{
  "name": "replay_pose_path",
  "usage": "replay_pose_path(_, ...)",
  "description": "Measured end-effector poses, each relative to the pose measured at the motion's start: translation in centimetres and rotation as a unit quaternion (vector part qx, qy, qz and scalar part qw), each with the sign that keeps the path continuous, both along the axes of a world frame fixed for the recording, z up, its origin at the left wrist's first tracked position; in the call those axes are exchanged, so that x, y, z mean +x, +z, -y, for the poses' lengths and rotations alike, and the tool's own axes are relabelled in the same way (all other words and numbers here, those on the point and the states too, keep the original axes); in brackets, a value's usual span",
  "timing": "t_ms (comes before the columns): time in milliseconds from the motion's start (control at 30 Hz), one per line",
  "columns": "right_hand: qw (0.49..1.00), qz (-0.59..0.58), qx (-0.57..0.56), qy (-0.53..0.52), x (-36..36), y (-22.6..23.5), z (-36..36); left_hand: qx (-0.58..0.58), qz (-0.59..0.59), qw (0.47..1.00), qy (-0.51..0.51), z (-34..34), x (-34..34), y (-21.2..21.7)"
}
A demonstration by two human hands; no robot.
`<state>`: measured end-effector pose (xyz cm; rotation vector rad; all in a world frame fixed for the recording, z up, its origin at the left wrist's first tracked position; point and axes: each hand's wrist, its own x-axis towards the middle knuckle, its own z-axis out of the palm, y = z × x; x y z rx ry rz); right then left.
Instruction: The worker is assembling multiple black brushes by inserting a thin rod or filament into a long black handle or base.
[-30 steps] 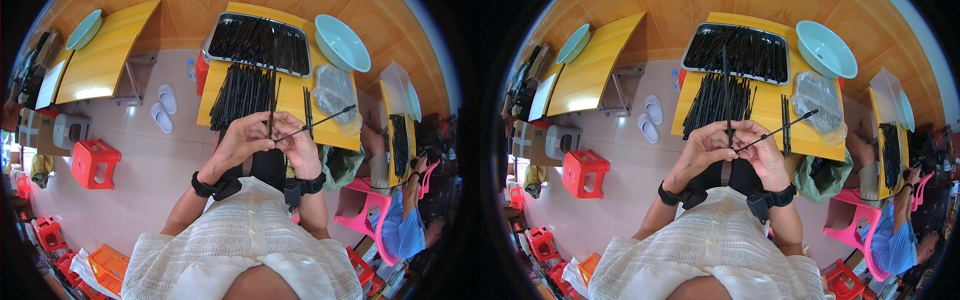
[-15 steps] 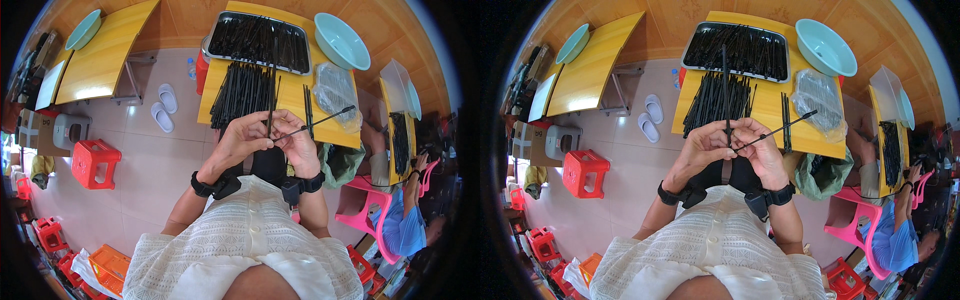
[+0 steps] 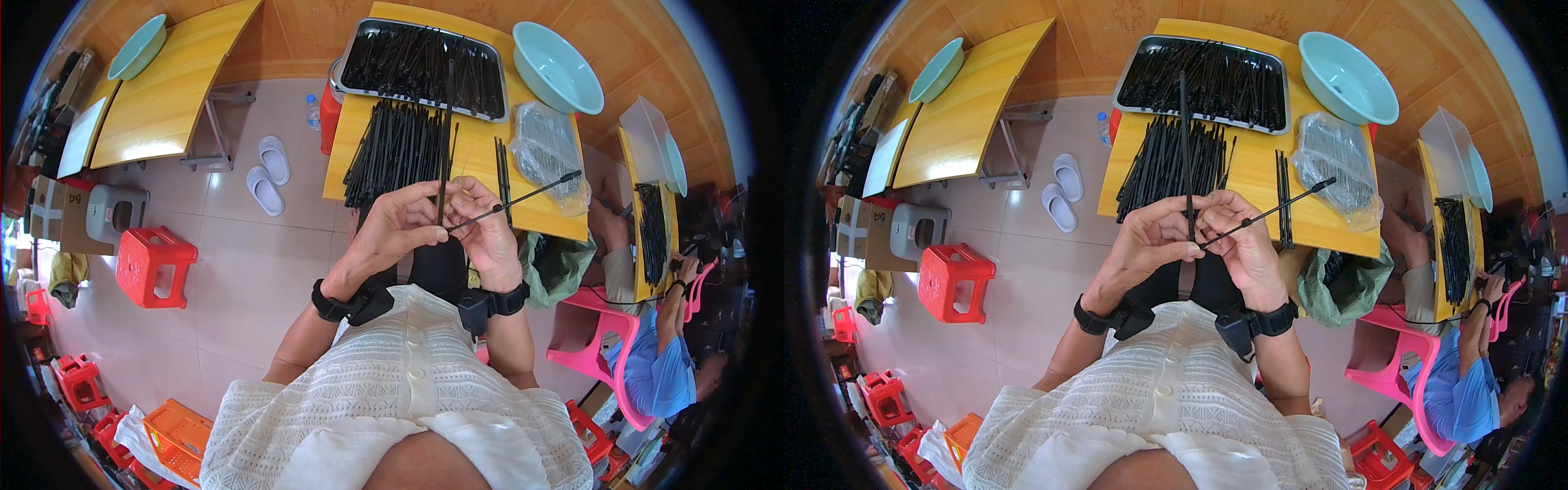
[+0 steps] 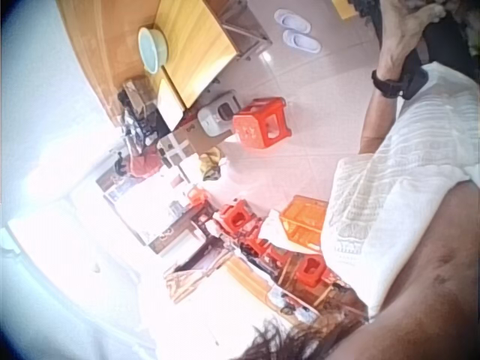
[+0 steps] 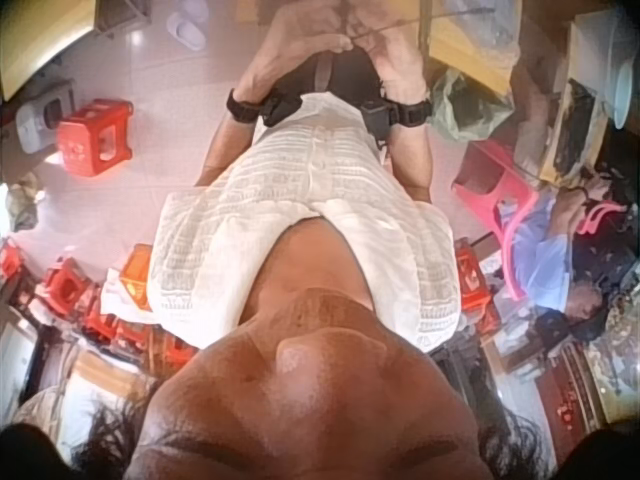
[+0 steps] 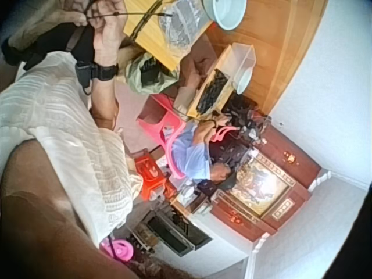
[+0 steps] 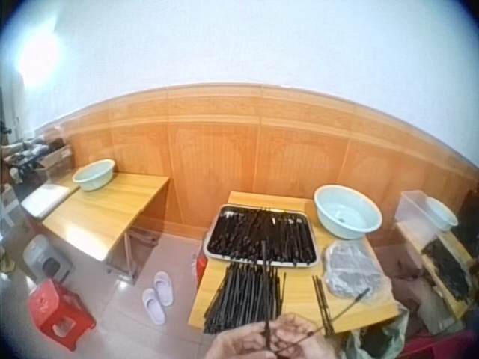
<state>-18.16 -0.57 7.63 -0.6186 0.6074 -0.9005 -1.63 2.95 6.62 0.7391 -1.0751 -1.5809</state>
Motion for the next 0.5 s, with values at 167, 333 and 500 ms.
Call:
replay_pose_path(167,0.996,-0.022,0.012,-0.084,0.8,0.2,-0.6,-0.003,0.004,1.000,0.006,0.0,0.0,0.0)
replay_pose_path(333,0.984,-0.102,-0.087,-0.119,0.7,0.3,-0.9,0.045,-0.013,0.998,0.033,0.0,-0.4,1.1)
replay_pose_path(500,0.968,-0.140,-0.146,-0.147,1.2,0.7,-1.2,0.025,0.019,0.998,0.050,0.3,-0.2,0.5)
